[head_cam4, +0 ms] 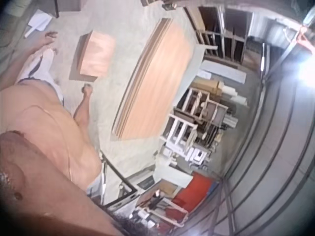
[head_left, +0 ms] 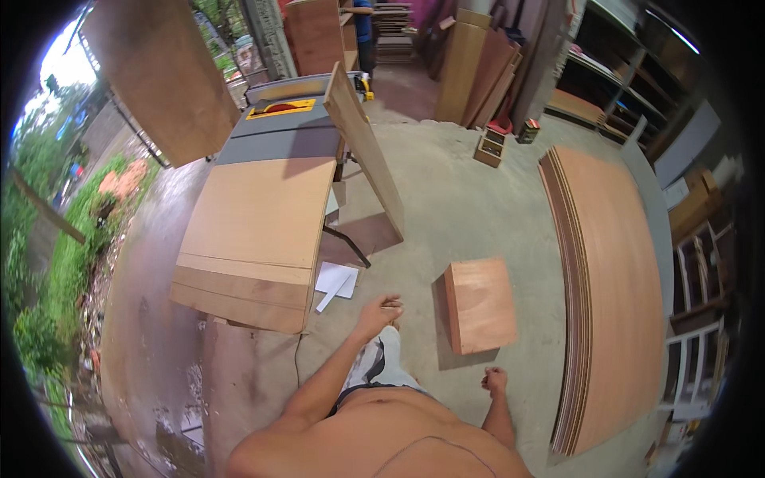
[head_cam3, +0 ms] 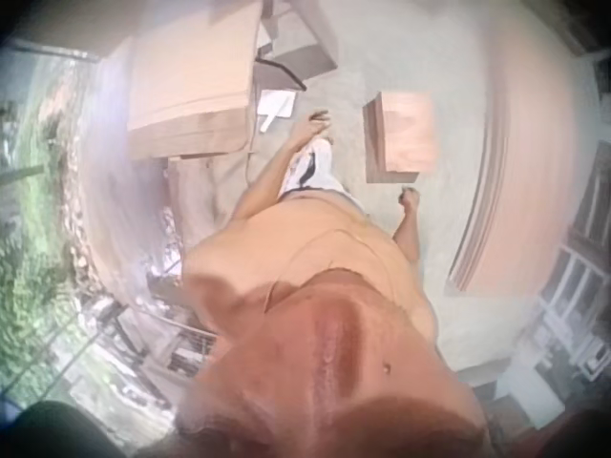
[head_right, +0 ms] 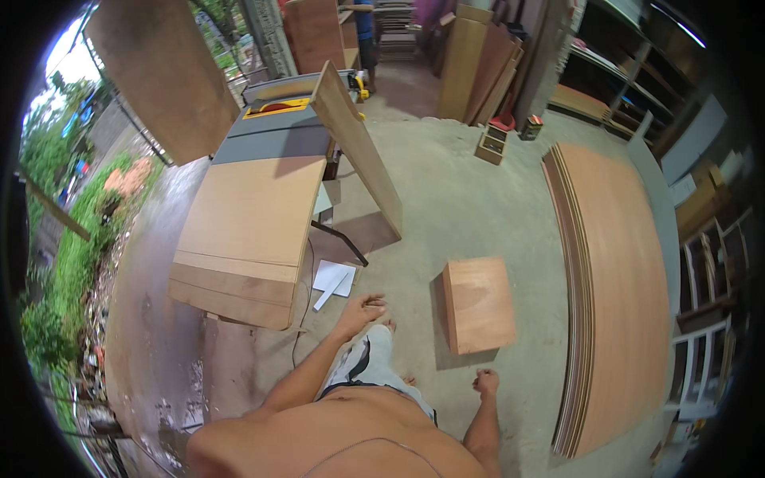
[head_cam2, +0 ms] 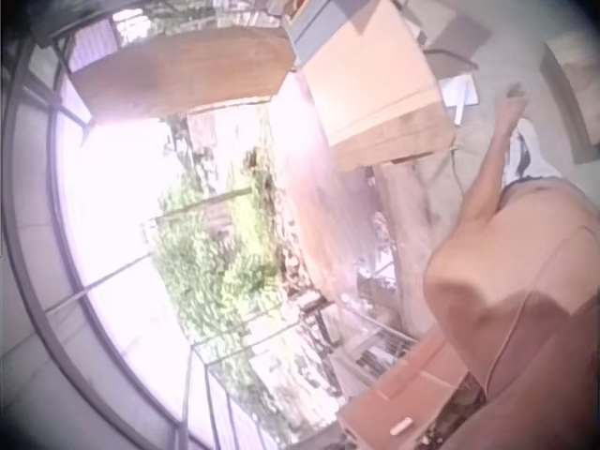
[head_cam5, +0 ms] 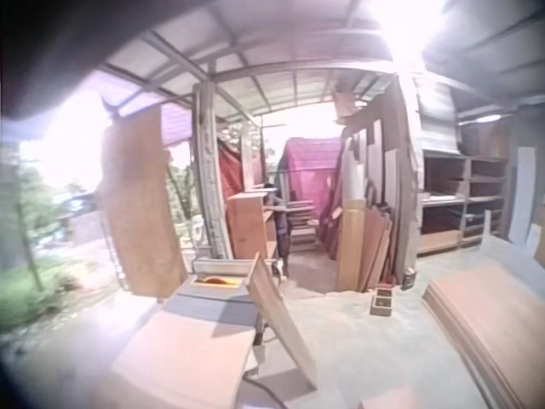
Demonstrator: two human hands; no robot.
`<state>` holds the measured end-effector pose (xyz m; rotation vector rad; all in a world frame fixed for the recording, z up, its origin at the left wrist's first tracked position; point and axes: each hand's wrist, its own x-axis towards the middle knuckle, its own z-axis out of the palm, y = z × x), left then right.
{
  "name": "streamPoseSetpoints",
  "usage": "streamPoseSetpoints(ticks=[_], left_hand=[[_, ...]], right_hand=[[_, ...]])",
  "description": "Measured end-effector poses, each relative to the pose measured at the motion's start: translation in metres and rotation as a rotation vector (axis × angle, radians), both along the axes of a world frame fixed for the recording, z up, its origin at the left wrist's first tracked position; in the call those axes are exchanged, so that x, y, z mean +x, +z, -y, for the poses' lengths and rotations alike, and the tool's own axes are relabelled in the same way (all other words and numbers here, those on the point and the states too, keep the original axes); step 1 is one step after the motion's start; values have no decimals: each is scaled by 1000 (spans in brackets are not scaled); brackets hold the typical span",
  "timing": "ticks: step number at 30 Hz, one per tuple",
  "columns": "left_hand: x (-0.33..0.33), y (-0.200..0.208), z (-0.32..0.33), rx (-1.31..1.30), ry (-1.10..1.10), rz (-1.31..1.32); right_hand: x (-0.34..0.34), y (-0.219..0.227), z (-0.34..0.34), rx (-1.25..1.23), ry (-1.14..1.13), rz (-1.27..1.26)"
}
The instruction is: The person picks up a wood plank, aligns it against the guide on a table saw, and feeds it through the spinning blade. They then pick up another plank and repeat the sawing process before walking across the workshop past various wood stacks and cabinets.
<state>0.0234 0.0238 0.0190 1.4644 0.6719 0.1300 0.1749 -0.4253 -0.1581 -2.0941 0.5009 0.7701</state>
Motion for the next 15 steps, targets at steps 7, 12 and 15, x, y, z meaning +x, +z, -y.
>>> streamPoseSetpoints(ticks=[7,12,15], left_hand=[[103,11,-113,-34,489,218],[176,42,-215,299,781,234],[213,75,-264,421,924,292]], right_hand=[[223,16,-166,176,123,126],[272,13,-299,273,366,-127],[318,20,-359,274,495,-136]])
